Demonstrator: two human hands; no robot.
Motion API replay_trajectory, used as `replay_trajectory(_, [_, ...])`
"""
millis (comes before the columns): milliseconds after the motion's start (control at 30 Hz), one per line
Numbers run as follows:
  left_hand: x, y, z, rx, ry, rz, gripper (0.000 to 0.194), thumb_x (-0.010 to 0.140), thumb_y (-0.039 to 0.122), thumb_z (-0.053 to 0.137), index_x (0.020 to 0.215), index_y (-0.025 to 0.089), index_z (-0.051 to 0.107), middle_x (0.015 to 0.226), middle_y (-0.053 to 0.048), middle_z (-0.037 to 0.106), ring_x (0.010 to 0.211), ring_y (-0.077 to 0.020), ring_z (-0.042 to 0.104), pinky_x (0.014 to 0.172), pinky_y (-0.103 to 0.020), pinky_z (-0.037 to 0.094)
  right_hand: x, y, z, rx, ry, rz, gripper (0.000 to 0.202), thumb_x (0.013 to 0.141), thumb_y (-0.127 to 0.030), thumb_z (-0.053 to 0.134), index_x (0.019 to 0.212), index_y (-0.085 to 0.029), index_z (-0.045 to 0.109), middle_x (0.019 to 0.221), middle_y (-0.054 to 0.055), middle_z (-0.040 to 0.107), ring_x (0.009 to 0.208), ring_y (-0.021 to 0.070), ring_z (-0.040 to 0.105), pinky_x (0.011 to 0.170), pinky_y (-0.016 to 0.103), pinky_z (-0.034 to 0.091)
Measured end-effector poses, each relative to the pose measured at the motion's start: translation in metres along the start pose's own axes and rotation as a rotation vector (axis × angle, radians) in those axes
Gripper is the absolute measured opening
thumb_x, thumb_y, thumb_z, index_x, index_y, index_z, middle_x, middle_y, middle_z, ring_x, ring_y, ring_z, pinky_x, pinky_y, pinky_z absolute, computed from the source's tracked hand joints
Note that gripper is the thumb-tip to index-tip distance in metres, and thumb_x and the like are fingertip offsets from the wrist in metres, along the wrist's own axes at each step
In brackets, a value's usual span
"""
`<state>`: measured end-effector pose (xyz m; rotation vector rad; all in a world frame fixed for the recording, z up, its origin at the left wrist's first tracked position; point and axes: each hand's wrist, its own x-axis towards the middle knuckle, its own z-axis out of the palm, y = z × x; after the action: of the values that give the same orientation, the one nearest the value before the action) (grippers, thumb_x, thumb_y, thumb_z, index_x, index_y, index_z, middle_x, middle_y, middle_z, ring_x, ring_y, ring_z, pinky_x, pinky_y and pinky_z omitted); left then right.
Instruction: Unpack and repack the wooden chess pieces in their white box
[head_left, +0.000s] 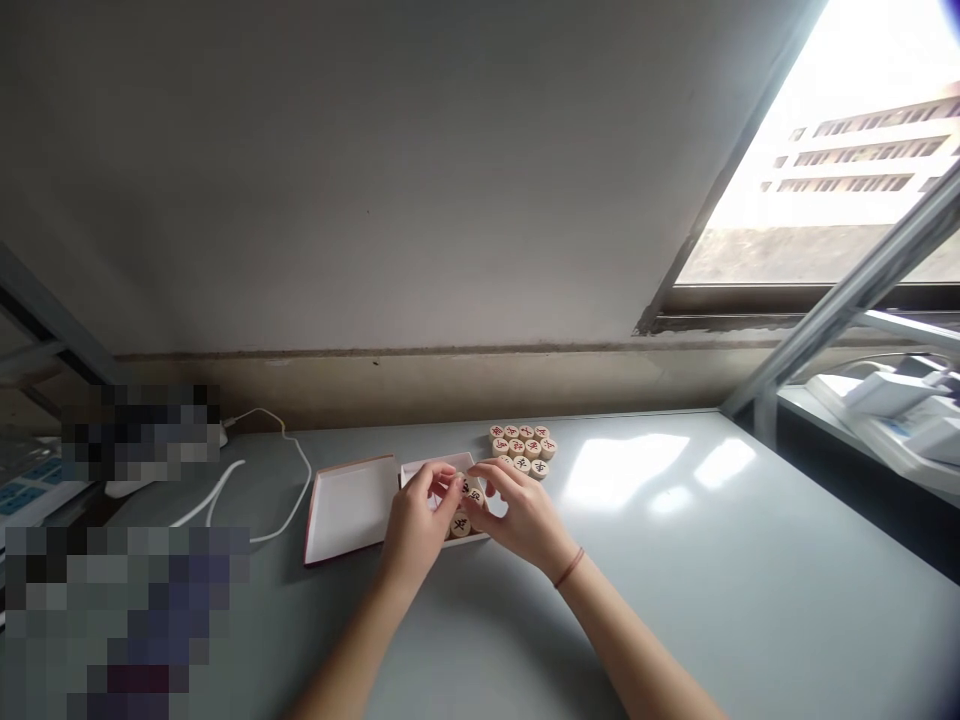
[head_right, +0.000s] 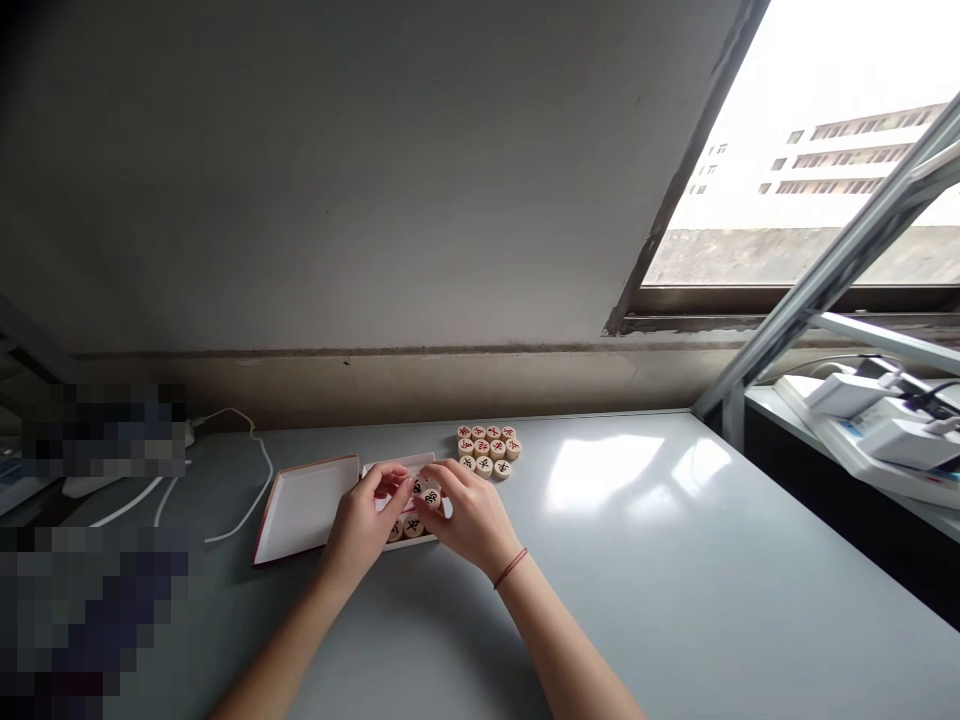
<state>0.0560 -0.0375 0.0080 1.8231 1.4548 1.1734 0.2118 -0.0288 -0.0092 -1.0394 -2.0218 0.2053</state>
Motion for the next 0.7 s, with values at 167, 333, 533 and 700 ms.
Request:
replay_trajectory(167, [-0.001,-0.003,0.001,0.009,-0.026,-0.009,0.018,0.088,0.036,0.051,0.096,0.021,0.058,0.084,-0.001,0.069,0.076,-0.0150,0.065,0.071,-0.026,0.052,0.004,0.006,-0.014,-0.006,0.017,0.039,0.018,0.080,-0.020,0.054,0.098,-0.022,0.057,0.090,0.005,0.064,0.066,0.0127,0.057,0.058,0.025,0.046])
replay_trajectory(333, [0.007,-0.019,-0.009,0.302,-0.010,0.166,0.019,0.091,0.025,0.044,0.091,0.021,0.062,0.094,-0.004,0.067,0.089,-0.0193,0.062,0.080,-0.033,0.048,0.003,0.040,-0.048,-0.155,0.120,0.445,0.014,0.077,-0.028,0.051,0.087,-0.020,0.056,0.088,0.005,0.061,0.064,0.0131,0.054,0.057,0.026,0.044])
replay_trajectory(533, [0.010,-0.032,-0.017,0.524,-0.010,0.170,0.017,0.088,0.018,0.049,0.089,0.021,0.066,0.091,-0.004,0.068,0.086,-0.0215,0.061,0.076,-0.033,0.046,-0.007,0.061,-0.056,-0.362,-0.080,0.599,0.008,0.075,-0.030,0.049,0.077,-0.022,0.050,0.080,0.001,0.060,0.061,0.0133,0.048,0.054,0.024,0.034])
replay_trajectory(700, [0.010,-0.030,-0.016,0.546,-0.015,0.162,0.017,0.088,0.019,0.050,0.088,0.021,0.066,0.092,-0.003,0.069,0.086,-0.0209,0.061,0.076,-0.032,0.045,-0.006,0.058,-0.047,-0.420,-0.209,0.636,0.012,0.074,-0.022,0.049,0.086,-0.022,0.050,0.090,0.003,0.062,0.066,0.0148,0.052,0.054,0.024,0.032])
